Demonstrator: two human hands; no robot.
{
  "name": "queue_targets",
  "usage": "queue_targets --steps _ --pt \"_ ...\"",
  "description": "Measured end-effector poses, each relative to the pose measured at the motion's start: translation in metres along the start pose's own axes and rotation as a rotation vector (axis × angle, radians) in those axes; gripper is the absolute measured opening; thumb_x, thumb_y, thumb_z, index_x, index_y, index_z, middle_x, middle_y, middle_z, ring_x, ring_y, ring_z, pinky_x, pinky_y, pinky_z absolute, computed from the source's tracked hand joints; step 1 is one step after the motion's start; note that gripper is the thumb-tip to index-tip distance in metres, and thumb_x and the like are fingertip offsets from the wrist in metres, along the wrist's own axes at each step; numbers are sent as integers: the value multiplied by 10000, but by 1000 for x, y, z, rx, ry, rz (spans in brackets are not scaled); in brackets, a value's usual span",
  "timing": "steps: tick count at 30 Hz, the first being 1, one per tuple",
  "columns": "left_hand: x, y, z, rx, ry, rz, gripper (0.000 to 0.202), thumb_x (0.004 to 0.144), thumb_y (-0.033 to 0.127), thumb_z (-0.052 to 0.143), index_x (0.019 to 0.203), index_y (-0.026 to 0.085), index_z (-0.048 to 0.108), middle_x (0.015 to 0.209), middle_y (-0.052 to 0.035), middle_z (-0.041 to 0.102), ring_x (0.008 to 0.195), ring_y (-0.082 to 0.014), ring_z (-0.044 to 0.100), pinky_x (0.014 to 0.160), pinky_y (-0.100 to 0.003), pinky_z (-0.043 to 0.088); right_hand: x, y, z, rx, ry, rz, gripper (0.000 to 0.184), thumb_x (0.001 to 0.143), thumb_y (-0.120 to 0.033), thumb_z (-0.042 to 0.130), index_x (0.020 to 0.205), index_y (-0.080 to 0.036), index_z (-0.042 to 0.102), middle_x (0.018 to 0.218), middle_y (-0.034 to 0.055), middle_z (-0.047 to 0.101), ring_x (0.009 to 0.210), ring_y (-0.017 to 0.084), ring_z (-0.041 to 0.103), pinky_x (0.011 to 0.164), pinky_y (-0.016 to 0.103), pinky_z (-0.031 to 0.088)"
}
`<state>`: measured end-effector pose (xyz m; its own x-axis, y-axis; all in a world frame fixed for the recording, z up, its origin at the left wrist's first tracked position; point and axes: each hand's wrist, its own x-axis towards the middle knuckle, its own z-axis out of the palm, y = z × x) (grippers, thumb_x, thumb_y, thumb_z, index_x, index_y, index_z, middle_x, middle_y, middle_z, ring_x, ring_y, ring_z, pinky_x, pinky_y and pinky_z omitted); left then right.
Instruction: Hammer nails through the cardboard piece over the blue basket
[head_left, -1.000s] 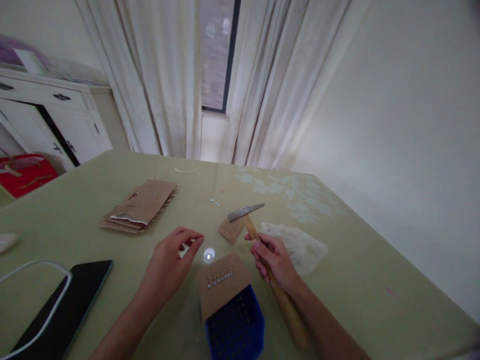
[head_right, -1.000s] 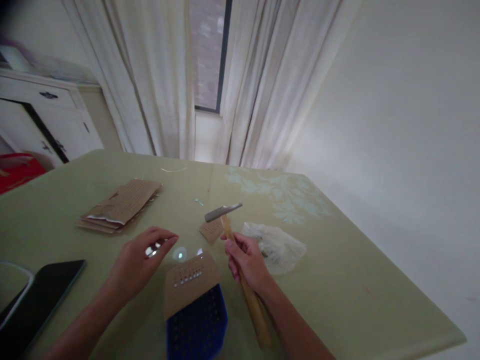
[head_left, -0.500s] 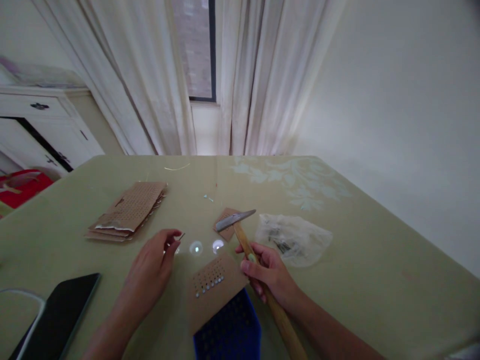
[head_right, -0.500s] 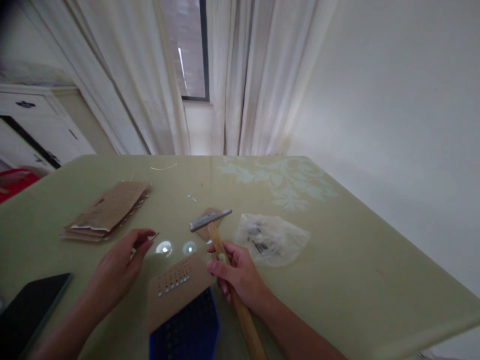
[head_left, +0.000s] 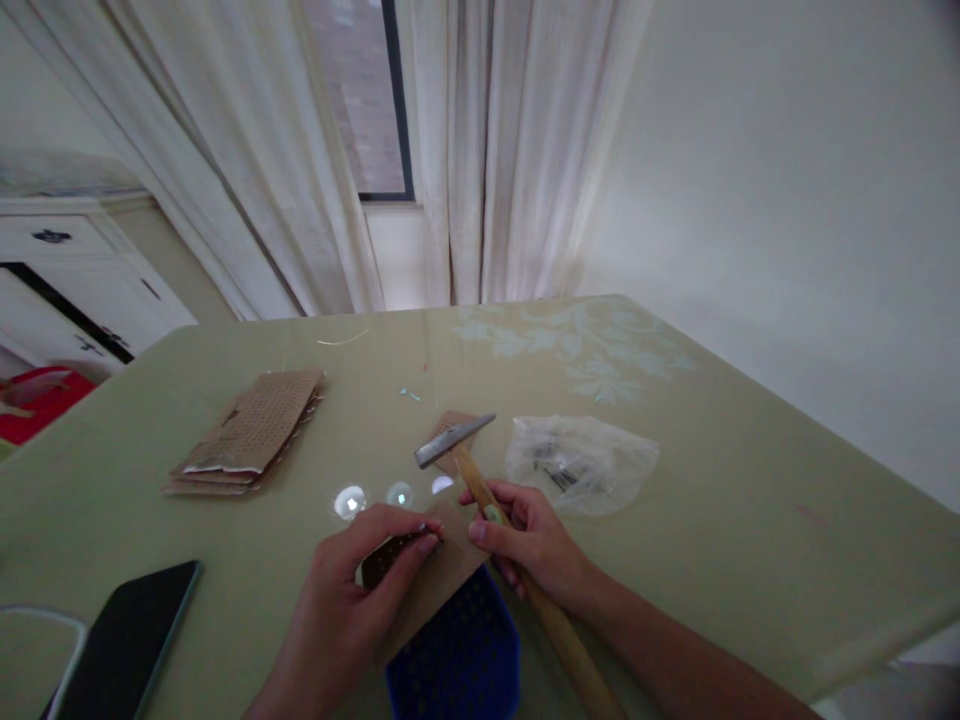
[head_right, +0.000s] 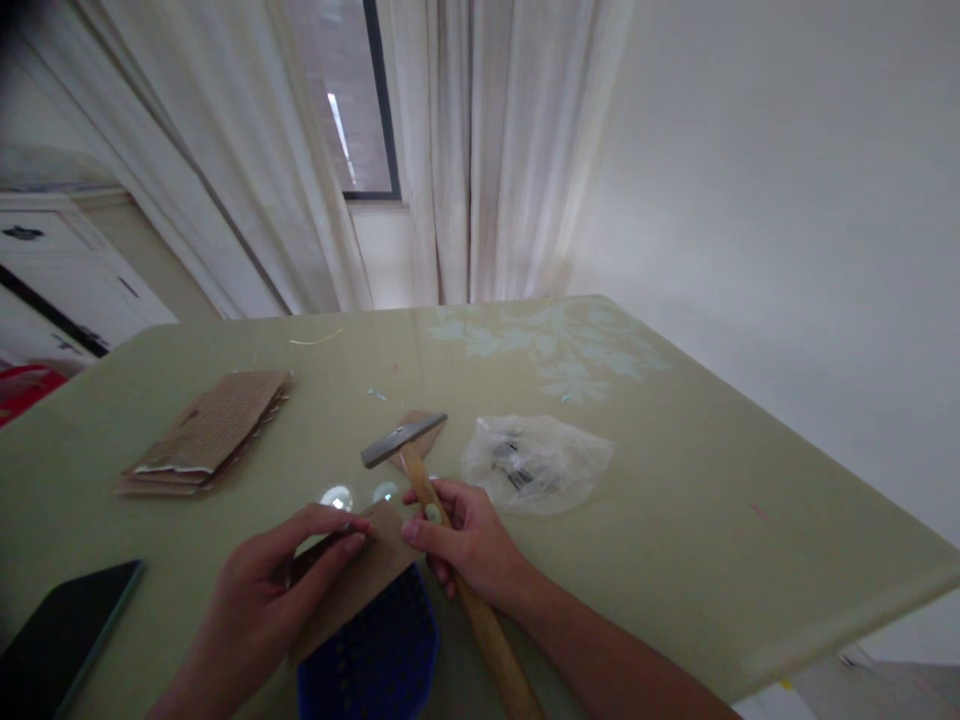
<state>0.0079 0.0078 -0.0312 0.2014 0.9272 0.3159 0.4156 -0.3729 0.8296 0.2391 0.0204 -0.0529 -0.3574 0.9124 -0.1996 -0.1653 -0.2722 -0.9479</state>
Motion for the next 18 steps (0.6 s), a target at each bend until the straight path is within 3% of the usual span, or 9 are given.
queue_targets --steps 7,12,15,18 --pt "1 2 -3 58 -20 95 98 1005 282 720 978 296 813 913 18 828 812 -160 766 714 -229 577 0 1 -1 -29 -3 -1 578 849 -562 855 1227 -155 693 486 -123 523 352 68 423 323 143 378" --pt "6 8 -4 150 -15 243 108 1003 215 703 992 280 789 905 12 825 830 -171 752 778 -268 557 -2 -7 -7 -105 57 -80 475 983 -623 685 1130 -171 696 698 -73 556 387 47 426 325 157 357" --pt "7 10 -5 185 -27 300 141 1006 186 680 1013 277 788 946 1 820 866 -182 748 821 -292 553 -15 -28 -12 -281 82 -134 452 1064 -614 572 1000 -178 667 679 -76 502 405 53 419 361 169 331" --pt "8 10 -4 196 -45 293 153 1020 204 667 1039 275 801 1060 -24 811 928 -196 750 851 -308 559 -41 -66 -13 -562 29 -136 425 1126 -546 490 915 -197 612 613 -84 477 428 74 422 429 197 338"
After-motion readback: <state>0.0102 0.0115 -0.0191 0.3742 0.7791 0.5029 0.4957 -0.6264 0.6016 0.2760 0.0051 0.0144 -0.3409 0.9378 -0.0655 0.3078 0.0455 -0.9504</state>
